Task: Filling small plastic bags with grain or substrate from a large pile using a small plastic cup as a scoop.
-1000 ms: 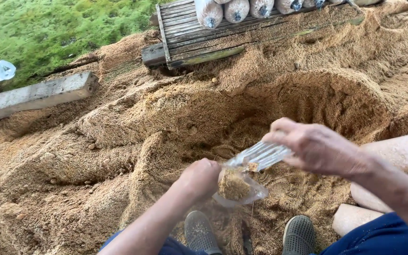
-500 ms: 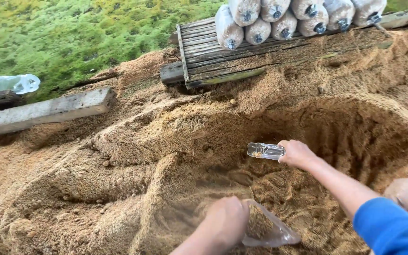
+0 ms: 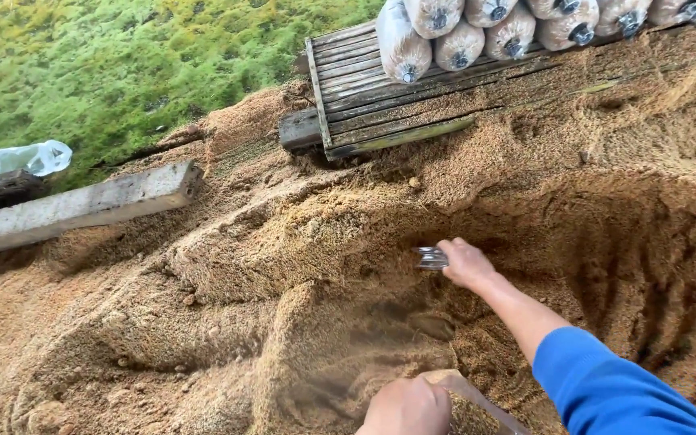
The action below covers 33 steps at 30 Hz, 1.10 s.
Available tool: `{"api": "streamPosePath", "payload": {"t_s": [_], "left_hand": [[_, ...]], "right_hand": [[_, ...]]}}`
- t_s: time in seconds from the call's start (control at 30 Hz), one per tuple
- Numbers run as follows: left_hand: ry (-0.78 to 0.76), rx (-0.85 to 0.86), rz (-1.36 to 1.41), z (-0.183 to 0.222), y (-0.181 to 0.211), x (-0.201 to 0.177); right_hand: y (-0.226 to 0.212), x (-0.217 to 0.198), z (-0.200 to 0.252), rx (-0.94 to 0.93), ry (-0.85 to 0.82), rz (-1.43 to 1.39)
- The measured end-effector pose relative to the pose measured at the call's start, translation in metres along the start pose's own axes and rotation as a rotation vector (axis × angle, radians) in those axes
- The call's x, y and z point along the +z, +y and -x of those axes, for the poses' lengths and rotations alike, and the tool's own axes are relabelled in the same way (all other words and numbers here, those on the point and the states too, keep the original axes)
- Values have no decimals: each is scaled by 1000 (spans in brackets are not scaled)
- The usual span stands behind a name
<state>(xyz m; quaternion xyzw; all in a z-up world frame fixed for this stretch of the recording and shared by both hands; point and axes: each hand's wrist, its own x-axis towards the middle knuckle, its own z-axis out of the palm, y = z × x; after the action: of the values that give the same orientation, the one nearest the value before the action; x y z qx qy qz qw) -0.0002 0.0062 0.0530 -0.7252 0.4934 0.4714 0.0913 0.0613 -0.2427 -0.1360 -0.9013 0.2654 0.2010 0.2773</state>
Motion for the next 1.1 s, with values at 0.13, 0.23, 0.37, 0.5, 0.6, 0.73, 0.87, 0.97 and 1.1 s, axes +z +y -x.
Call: {"api": "streamPosePath", "payload": {"t_s": [0.13,0.23,0.37,0.5,0.6,0.73,0.87,0.97,1.1], "left_hand": [[-8,-16,33,-3,-3,3],[-48,-43,64,2,1,-7],[-84,-111,99,18,10,-23],[52,-37,75,9,2,-7],[69,-20,41,19,8,-12],[171,16,36,16,6,3],[350,58,-13,15,7,16],[542,61,-159,-18,-3,38],[232,-126,201,35,18,14]], "right_hand": [[-44,20,1,-118,-19,-36],[-53,40,-12,-123,-40,-80],[-47,53,-27,-83,-54,-169],[-78,12,28,71,-193,-386],[-77,-4,45,98,-202,-508],[-67,-33,80,42,-168,-548],[-46,-71,117,6,-160,-502],[-39,-111,162,14,-136,-495],[-25,-147,223,56,-187,-393]]}}
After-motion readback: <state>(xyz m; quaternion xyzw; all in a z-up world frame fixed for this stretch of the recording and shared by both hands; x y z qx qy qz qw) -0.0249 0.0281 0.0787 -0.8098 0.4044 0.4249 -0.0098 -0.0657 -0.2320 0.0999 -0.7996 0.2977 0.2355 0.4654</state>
